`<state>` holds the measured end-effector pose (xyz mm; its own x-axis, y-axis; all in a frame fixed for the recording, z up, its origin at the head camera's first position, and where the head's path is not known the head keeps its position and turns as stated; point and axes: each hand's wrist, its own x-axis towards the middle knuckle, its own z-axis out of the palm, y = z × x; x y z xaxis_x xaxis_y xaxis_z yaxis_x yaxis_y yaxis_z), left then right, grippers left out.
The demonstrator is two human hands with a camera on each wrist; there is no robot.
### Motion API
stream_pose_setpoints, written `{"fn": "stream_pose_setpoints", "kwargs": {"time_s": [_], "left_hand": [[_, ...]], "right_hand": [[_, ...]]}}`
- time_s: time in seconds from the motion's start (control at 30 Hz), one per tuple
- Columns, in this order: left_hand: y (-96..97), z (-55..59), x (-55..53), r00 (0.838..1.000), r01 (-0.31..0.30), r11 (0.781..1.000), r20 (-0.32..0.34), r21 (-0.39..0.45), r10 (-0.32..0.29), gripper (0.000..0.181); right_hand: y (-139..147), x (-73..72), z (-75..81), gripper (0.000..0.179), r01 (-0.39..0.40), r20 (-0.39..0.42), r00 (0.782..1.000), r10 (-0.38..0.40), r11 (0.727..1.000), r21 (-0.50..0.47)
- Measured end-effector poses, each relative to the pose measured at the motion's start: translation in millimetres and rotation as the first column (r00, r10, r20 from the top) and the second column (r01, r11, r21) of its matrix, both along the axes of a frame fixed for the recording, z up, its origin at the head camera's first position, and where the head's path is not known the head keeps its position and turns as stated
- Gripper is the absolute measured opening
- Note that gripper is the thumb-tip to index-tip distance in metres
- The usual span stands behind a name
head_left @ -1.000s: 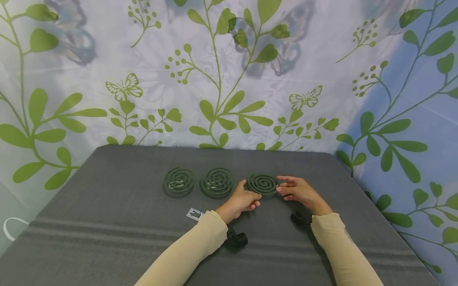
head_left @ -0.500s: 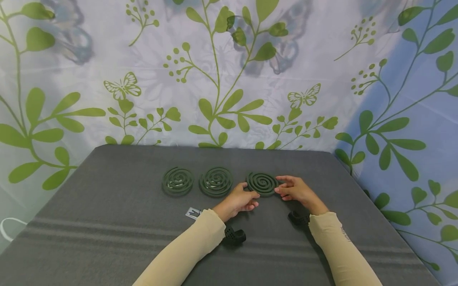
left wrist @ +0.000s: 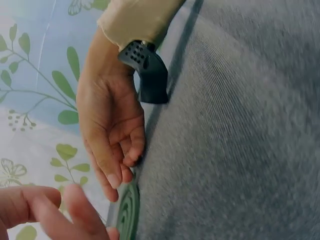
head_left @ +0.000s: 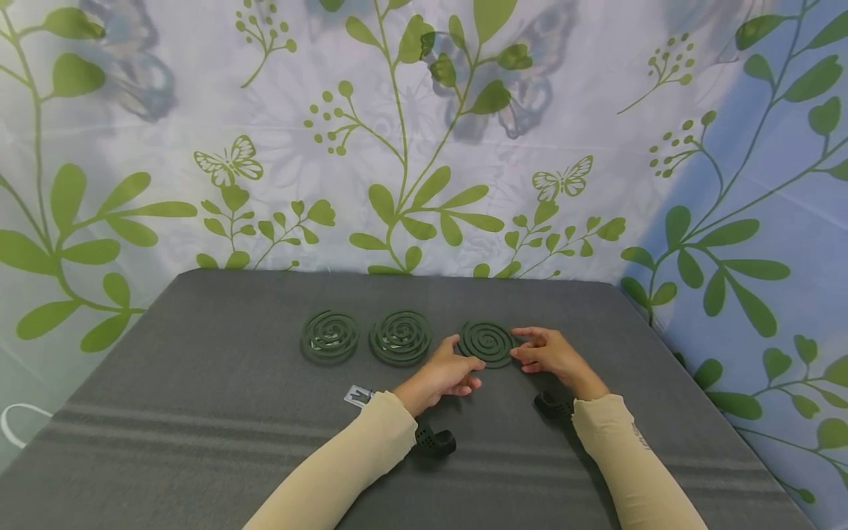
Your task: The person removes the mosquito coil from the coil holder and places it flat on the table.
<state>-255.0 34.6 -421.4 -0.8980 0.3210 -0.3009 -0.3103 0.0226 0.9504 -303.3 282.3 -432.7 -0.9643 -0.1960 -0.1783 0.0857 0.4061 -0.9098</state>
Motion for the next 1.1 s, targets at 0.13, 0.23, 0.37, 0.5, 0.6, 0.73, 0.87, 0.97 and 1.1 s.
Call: {"fn": "stream_pose_setpoints", "kwargs": {"time_s": [0.13, 0.23, 0.37, 0.5, 0.6, 0.73, 0.87, 0.97, 1.1], "left_hand": [[-0.7, 5.0, 3.5, 0.995, 0.039, 0.996, -0.092, -0.075, -0.046, 0.080], [-1.1, 9.0, 5.2, 0.987, 0.058, 0.994, -0.143, -0.096, -0.071, 0.073], [-2.7, 16.1, 7.1, 0.978, 0.093, 0.991, -0.179, -0.101, -0.110, 0.071], [-6.6, 25.9, 10.2, 0.967, 0.134, 0.987, -0.205, -0.094, -0.151, 0.067], [-11.3, 33.9, 12.6, 0.955, 0.159, 0.983, -0.237, -0.097, -0.178, 0.061], [-18.4, 42.5, 14.7, 0.934, 0.190, 0.975, -0.284, -0.119, -0.217, 0.055], [-26.3, 47.1, 14.4, 0.912, 0.217, 0.966, -0.324, -0.138, -0.251, 0.052], [-32.9, 50.9, 14.2, 0.897, 0.231, 0.961, -0.350, -0.153, -0.271, 0.052], [-42.6, 55.4, 14.5, 0.878, 0.242, 0.954, -0.379, -0.177, -0.293, 0.053]], "right_hand": [[-1.1, 0.7, 2.2, 0.058, -0.007, -0.015, 1.000, 0.007, 1.000, 0.024], [-3.1, 2.4, 6.9, 0.056, -0.019, -0.031, 0.999, 0.021, 0.998, 0.057], [-5.3, 5.5, 15.2, 0.053, -0.039, -0.064, 0.997, 0.045, 0.995, 0.092], [-6.8, 7.9, 22.0, 0.051, -0.064, -0.098, 0.992, 0.074, 0.994, 0.093], [-8.7, 9.1, 25.5, 0.052, -0.096, -0.116, 0.988, 0.106, 0.992, 0.084], [-11.3, 10.2, 29.2, 0.052, -0.149, -0.147, 0.976, 0.158, 0.986, 0.070], [-14.2, 11.8, 33.3, 0.051, -0.196, -0.178, 0.963, 0.203, 0.979, 0.055], [-17.0, 13.7, 36.5, 0.050, -0.220, -0.196, 0.955, 0.224, 0.975, 0.042], [-21.0, 16.0, 39.2, 0.051, -0.240, -0.220, 0.945, 0.241, 0.970, 0.031]]}}
